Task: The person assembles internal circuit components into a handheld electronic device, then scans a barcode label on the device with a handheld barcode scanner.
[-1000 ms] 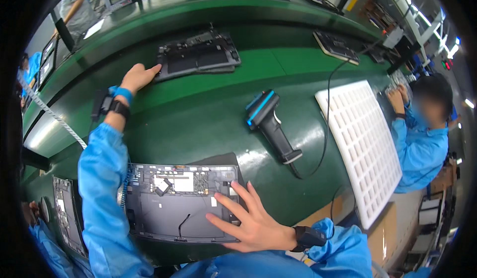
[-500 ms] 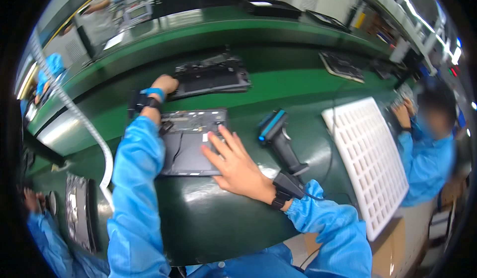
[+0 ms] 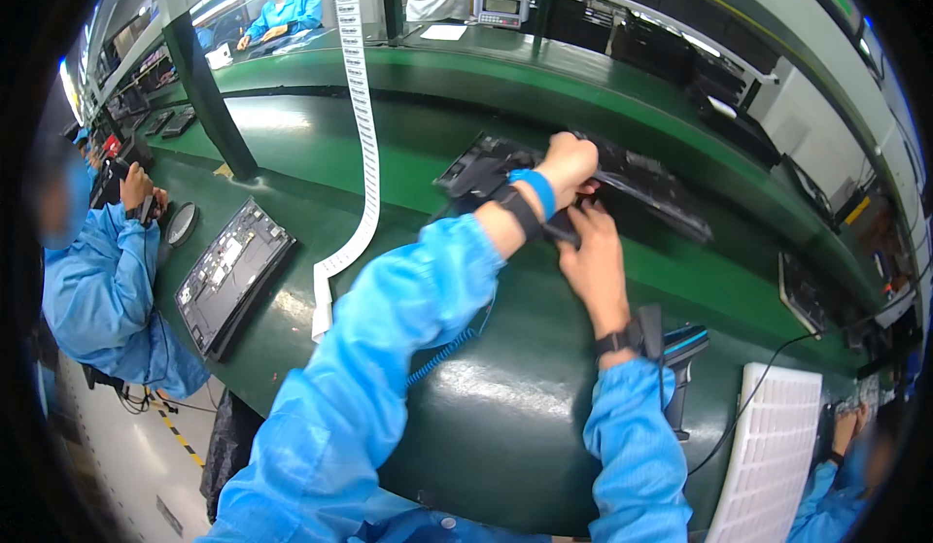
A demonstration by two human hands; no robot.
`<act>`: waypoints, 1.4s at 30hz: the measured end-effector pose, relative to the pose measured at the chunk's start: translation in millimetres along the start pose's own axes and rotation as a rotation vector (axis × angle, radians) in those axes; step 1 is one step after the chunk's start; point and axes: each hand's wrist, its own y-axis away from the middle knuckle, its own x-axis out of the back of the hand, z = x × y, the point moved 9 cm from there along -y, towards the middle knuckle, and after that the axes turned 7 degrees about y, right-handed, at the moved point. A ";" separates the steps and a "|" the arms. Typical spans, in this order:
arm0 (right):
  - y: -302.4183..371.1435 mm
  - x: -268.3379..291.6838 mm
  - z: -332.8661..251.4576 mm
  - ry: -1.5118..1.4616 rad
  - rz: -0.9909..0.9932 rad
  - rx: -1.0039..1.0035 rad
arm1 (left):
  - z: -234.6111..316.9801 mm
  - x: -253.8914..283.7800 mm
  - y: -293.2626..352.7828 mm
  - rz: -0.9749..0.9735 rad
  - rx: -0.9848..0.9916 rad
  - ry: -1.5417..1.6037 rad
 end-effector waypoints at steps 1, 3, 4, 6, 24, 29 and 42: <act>-13.2 -5.3 -0.3 -0.040 0.005 0.025 | 15.0 22.1 21.3 -0.021 -0.051 0.023; -28.4 -24.6 35.1 -0.042 -0.138 -0.103 | 55.3 49.1 91.8 -0.138 -0.134 0.054; -29.9 -35.0 49.3 -0.243 -0.238 -0.221 | 71.5 70.1 129.4 -0.156 -0.133 0.030; -31.4 -25.6 48.2 -0.262 0.010 -0.225 | 82.1 104.2 182.8 -0.208 -0.103 0.017; 6.2 281.7 -202.6 -0.764 -0.482 -0.787 | 50.8 245.8 342.1 0.141 -0.422 -1.065; -54.6 257.8 -283.5 -0.551 -0.606 -0.713 | 86.0 289.3 296.2 0.432 -0.737 -1.401; -39.6 173.4 -165.4 -0.582 -0.410 -0.965 | 61.0 325.0 276.5 0.358 -0.335 -1.143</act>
